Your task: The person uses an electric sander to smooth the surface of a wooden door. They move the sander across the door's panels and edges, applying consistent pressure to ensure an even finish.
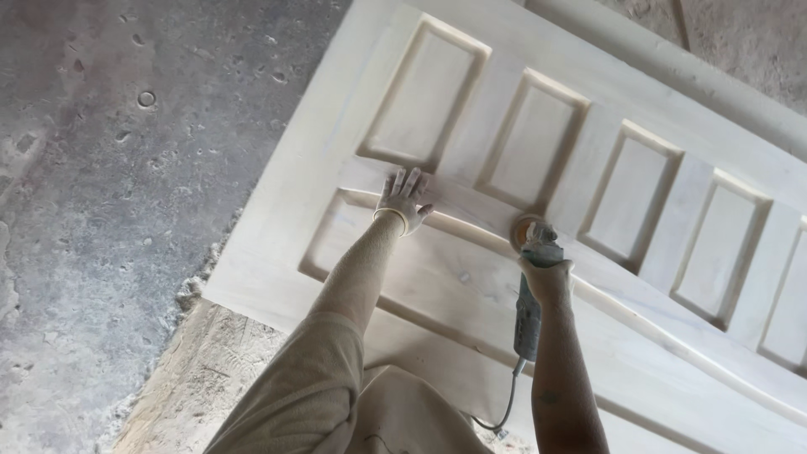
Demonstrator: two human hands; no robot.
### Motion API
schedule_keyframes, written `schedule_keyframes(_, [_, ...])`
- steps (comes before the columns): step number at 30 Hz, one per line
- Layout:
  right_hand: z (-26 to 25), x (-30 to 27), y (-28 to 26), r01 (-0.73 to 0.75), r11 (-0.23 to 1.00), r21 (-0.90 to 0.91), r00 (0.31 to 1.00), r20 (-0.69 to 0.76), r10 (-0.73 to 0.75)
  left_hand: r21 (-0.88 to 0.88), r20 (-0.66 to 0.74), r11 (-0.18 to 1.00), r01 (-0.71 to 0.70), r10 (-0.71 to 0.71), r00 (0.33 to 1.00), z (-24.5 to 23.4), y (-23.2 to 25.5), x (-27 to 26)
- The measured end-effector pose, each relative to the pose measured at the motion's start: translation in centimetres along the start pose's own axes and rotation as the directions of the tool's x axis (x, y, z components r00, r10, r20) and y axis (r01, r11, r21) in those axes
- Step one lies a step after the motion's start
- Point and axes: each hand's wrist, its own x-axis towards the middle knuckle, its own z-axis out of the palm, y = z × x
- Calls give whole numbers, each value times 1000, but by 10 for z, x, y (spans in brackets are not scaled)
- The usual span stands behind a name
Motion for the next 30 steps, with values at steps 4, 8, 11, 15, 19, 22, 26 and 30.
schedule_keyframes(4, [54,-31,-76,-3,995,95,995,99,-6,-35,13,995,90,-90,996,-9,-78,-12])
schedule_keyframes(8, [96,-61,-153,155,986,61,978,129,-162,-105,-124,961,258,-270,955,-29,-152,-11])
schedule_keyframes(11, [106,-72,-194,206,976,-75,966,177,-191,-141,-142,947,289,-308,941,-26,-177,-11])
schedule_keyframes(15, [103,-61,-250,274,960,-64,952,162,-261,-45,-194,946,320,-323,926,-23,-183,-7])
schedule_keyframes(19, [89,-30,-289,275,946,-172,944,232,-233,-79,-222,949,305,-315,923,-18,-184,2])
schedule_keyframes(22, [89,-15,-305,392,883,-258,911,246,-333,-93,-210,949,301,-314,926,-12,-188,-1])
schedule_keyframes(26, [95,-4,-326,429,851,-302,890,301,-342,-112,-206,949,295,-312,928,-15,-187,6])
schedule_keyframes(30, [110,-7,-328,428,857,-287,876,363,-316,-76,-217,950,304,-313,924,-6,-187,0])
